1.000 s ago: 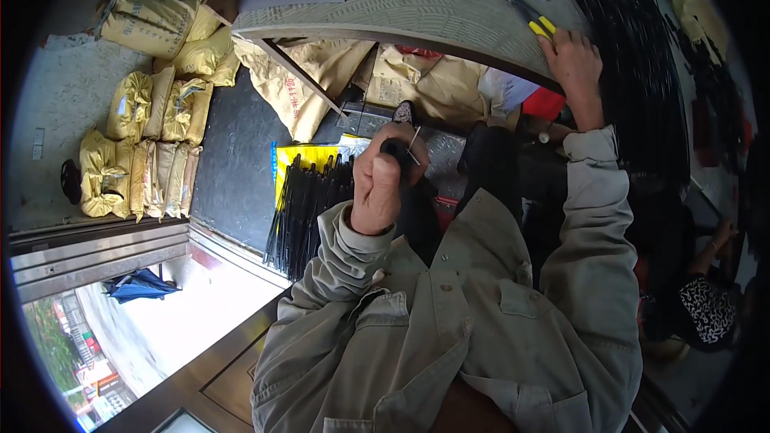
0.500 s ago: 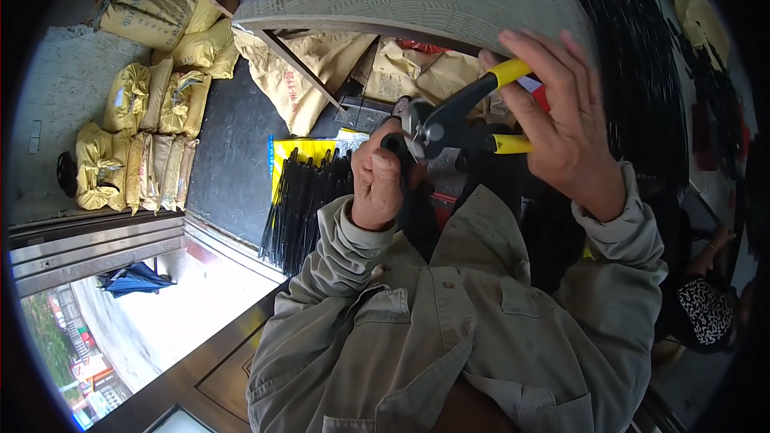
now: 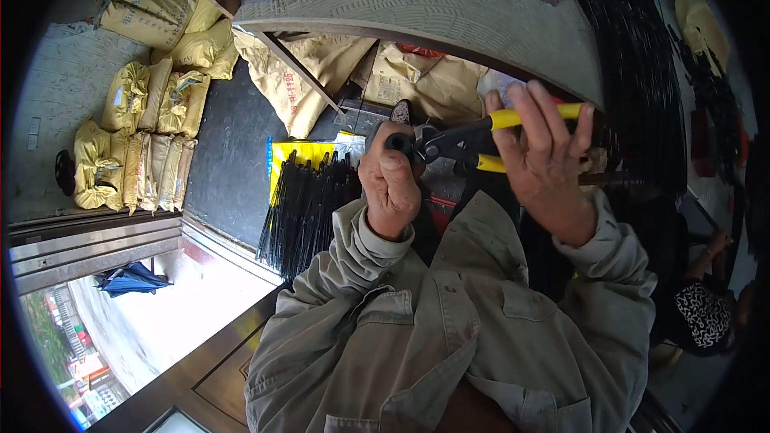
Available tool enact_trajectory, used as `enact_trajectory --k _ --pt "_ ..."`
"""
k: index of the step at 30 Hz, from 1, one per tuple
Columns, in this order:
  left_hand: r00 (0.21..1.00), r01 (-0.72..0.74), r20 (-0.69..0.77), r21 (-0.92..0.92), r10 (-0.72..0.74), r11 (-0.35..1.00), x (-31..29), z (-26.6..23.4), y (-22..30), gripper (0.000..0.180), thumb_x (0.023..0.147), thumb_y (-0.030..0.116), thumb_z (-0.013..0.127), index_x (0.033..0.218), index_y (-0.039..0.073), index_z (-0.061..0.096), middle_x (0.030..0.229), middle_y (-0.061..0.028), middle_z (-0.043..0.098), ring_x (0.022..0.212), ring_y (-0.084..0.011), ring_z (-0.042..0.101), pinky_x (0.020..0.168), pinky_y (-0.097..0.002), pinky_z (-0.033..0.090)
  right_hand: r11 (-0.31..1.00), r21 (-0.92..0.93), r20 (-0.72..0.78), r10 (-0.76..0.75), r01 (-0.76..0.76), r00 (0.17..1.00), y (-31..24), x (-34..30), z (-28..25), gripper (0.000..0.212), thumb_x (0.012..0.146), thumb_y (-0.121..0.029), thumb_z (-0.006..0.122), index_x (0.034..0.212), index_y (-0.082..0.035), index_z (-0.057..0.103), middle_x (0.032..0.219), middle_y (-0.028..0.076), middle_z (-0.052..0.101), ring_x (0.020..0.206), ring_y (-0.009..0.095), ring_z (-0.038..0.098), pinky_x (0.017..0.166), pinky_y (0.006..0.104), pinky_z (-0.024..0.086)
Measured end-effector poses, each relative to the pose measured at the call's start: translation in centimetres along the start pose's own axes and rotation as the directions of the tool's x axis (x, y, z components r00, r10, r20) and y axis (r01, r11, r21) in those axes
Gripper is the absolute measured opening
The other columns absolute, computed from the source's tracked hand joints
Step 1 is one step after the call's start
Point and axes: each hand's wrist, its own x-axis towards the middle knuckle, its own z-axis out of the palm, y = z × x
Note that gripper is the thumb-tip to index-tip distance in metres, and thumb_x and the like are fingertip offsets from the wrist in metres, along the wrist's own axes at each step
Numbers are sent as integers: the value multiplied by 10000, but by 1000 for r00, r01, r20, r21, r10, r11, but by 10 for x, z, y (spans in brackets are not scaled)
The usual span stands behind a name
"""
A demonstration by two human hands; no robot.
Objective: Assembling bundles of thin rods or cables into a plastic connector housing using manual dexterity and pliers.
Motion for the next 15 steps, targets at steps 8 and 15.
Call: enact_trajectory --k 8,15 --pt "925 -224 264 -202 273 954 10 -10 -15 480 892 448 422 1019 -4 521 743 -70 521 643 -125 499 611 -227 401 904 422 231 -184 72 955 19 -10 -15 203 796 -145 614 969 -55 559 1090 81 491 981 208 536 839 409 430" --pt "431 -268 811 -305 397 914 37 -36 5 578 730 280 693 1166 -4 442 1053 -148 533 899 -251 566 764 -296 435 281 793 590 -574 -540 568 67 1 -31 281 747 -197 672 927 -25 542 1034 130 503 879 238 558 723 345 477"
